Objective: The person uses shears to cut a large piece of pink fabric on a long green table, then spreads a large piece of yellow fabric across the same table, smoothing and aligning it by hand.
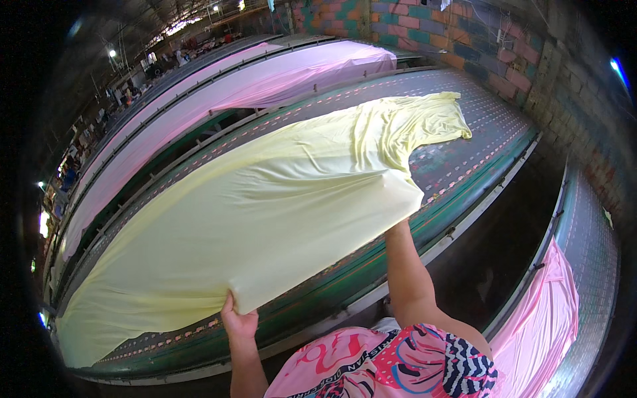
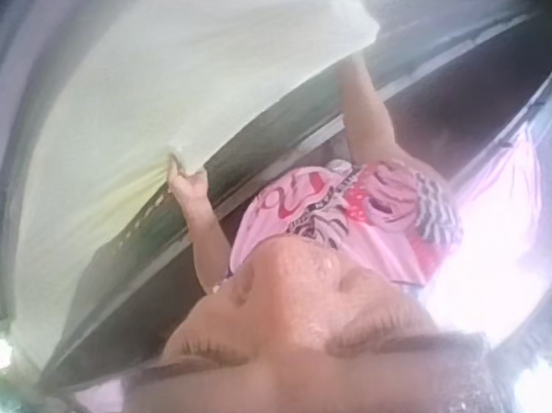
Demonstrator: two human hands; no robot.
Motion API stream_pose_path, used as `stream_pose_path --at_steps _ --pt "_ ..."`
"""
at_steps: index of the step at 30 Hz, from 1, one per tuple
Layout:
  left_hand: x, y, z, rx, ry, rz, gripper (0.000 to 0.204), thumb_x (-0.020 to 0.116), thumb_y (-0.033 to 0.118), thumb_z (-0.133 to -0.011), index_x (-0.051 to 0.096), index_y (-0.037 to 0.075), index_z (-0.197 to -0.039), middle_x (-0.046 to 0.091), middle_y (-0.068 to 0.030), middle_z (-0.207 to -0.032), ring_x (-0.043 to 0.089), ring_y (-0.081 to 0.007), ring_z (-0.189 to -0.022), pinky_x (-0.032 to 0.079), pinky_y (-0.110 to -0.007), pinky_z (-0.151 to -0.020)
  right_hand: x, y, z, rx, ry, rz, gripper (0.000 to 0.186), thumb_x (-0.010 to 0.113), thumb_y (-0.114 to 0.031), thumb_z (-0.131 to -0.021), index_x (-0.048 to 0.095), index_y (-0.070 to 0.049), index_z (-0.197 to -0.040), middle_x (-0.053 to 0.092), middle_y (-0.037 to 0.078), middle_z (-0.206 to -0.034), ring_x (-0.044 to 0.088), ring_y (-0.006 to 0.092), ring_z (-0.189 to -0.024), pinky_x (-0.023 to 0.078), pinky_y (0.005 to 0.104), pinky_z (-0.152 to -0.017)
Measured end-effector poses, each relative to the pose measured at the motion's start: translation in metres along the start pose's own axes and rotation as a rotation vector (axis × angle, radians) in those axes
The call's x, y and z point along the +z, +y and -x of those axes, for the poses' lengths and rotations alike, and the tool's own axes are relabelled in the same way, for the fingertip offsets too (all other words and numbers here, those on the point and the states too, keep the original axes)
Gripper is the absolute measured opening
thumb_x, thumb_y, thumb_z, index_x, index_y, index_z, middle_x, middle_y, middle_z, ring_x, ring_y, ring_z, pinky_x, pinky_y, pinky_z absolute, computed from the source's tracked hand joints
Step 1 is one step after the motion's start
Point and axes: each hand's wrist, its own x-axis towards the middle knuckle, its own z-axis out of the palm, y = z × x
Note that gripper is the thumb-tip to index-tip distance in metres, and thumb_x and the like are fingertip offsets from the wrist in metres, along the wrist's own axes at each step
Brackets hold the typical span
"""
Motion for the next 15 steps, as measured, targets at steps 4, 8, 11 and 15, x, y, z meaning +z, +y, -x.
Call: stream_pose_path --at_steps 4,8,11,15 --pt "0.009 -0.039 0.001 0.171 0.086 -0.039 0.032 0.058 0.030 -0.111 0.067 0.009 -0.133 0.075 -0.0042 -0.127 0.070 -0.0213 -0.118 0.058 -0.041 -0.102 -0.028 -0.030 -0.052 0.054 0.202 -0.369 0.106 0.036 -0.088 -0.096 0.049 0.001 -0.154 0.056 0.020 -0.155 0.050 0.0410 -0.144 0.037 0.0546 -0.124" --pt "0.024 -0.090 -0.007 0.127 0.236 -0.068 0.025 0.060 0.032 -0.111 0.069 0.011 -0.121 0.076 -0.0003 -0.101 0.065 -0.0126 -0.073 0.060 -0.035 -0.086 0.001 -0.110 -0.091 0.186 0.364 -0.417 0.097 0.042 -0.075 -0.103 0.044 0.007 -0.155 0.051 0.025 -0.158 0.050 0.0409 -0.145 0.035 0.0551 -0.125" --pt "0.039 -0.133 -0.011 0.064 0.261 -0.054 0.022 0.061 0.033 -0.111 0.069 0.013 -0.109 0.069 0.0023 -0.082 0.044 -0.0076 -0.050 0.056 -0.032 -0.075 -0.008 -0.145 -0.119 0.233 0.284 -0.199 0.071 0.056 -0.051 -0.107 0.049 0.004 -0.151 0.058 0.024 -0.152 0.057 0.0408 -0.138 0.042 0.0551 -0.121" --pt "0.054 -0.182 -0.022 0.005 0.090 -0.065 0.023 0.061 0.034 -0.111 0.069 0.014 -0.102 0.066 0.0027 -0.077 0.042 -0.0071 -0.049 0.055 -0.033 -0.073 0.026 -0.197 -0.120 0.236 0.134 -0.184 0.057 0.061 -0.037 -0.107 0.051 -0.001 -0.151 0.062 0.022 -0.148 0.060 0.0395 -0.135 0.047 0.0542 -0.118"
